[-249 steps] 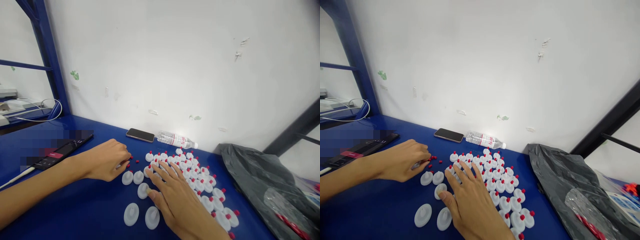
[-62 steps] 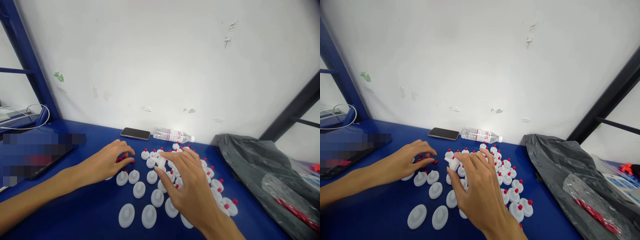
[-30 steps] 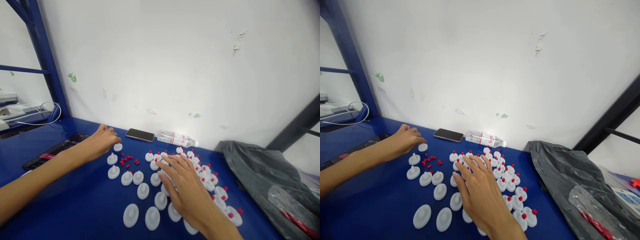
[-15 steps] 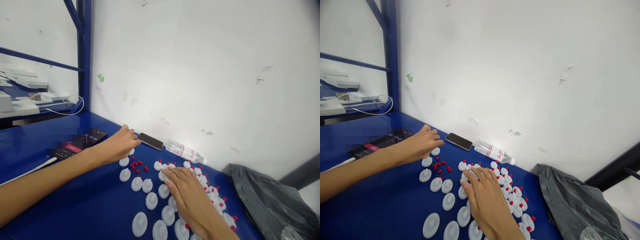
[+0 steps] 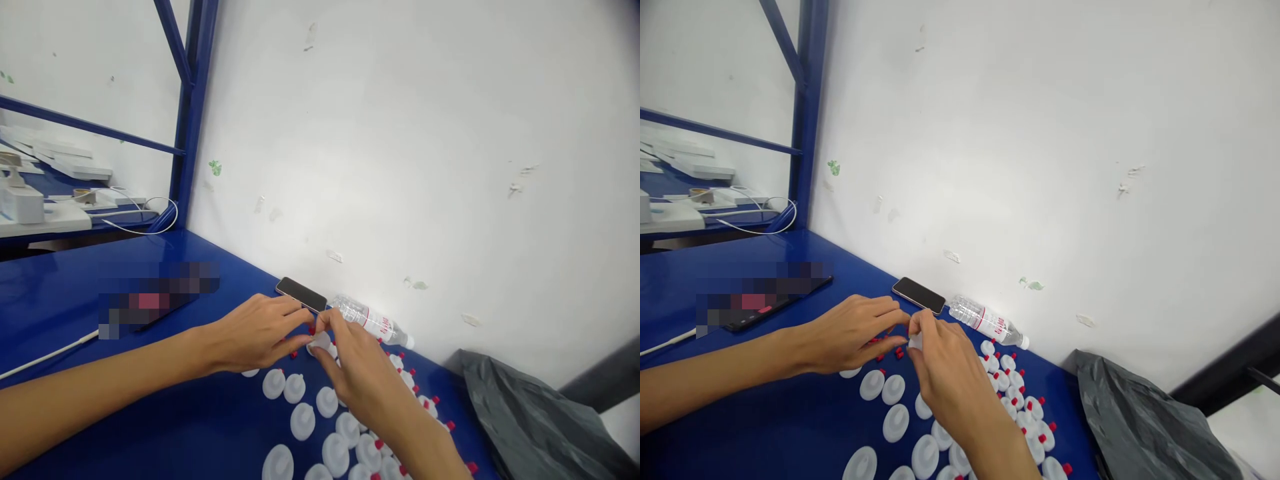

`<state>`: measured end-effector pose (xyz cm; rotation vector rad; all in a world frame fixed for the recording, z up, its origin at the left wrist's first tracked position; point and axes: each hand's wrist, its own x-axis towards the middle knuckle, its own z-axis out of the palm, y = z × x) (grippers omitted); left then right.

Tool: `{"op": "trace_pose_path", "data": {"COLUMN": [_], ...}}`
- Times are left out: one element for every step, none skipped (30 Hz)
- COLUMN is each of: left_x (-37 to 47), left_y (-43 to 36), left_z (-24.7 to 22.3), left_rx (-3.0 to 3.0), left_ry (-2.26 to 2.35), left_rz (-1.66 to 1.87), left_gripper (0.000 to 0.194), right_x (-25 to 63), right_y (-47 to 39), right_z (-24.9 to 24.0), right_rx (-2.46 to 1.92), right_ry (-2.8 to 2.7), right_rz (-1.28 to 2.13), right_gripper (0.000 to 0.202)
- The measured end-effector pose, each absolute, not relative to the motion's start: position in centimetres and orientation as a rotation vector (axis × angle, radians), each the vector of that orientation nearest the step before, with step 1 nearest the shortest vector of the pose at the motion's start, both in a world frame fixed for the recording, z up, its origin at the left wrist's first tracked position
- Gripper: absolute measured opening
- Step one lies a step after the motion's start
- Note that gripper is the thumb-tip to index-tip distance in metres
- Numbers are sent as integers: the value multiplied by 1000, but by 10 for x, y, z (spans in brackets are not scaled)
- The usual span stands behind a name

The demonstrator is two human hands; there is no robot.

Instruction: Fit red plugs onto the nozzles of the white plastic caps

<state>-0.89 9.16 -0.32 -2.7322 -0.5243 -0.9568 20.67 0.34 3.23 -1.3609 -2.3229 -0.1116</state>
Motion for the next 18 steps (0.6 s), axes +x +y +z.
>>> {"op": "trace_pose_path", "data": {"left_x": [-8, -8, -8, -8, -8, -8, -8, -9, -9, -9, -9, -8, -7, -5, -3, 0, 2, 4], "left_y": [92, 92, 92, 92, 91, 90, 89, 88, 87, 85, 84, 83, 82, 80, 78, 76, 73, 71], "left_z": [-4, -4, -5, -5, -5, -4, -4, -3, -2, -1, 0, 1, 2, 3, 4, 4, 5, 6], "left_rx": [-2747, -2768, -2794, -2823, -2855, -2890, -2927, -2967, -3012, -3060, -3110, -3159, -3204, -3243, -3273, -3297, -3315, -3327], "left_ry": [-529, -532, -533, -536, -540, -548, -558, -571, -586, -607, -634, -670, -716, -774, -842, -915, -987, -1053], "left_rz": [-962, -964, -963, -961, -960, -961, -966, -975, -987, -1001, -1017, -1037, -1063, -1098, -1145, -1198, -1253, -1308], "left_gripper": [36, 36, 36, 34, 32, 30, 28, 27, 27, 27, 30, 34, 37, 42, 45, 48, 49, 50], "right_x": [203, 200, 198, 197, 196, 196, 197, 197, 198, 200, 201, 203, 204, 204, 203, 202, 201, 199], "right_y": [4, 5, 5, 5, 6, 6, 6, 7, 7, 7, 7, 7, 7, 6, 5, 4, 4, 4], "right_z": [34, 35, 35, 35, 34, 34, 33, 33, 34, 35, 36, 38, 39, 41, 42, 42, 42, 41], "right_rx": [-1336, -1315, -1301, -1289, -1278, -1272, -1275, -1287, -1310, -1339, -1368, -1391, -1406, -1406, -1392, -1366, -1336, -1309], "right_ry": [-2306, -2289, -2270, -2248, -2226, -2205, -2186, -2172, -2164, -2160, -2159, -2158, -2165, -2178, -2194, -2210, -2225, -2236], "right_rz": [-88, -59, -24, 10, 45, 85, 132, 186, 249, 311, 361, 383, 382, 359, 315, 251, 177, 95], "right_gripper": [22, 23, 24, 25, 27, 29, 30, 30, 30, 30, 31, 32, 33, 34, 35, 36, 36, 37]}}
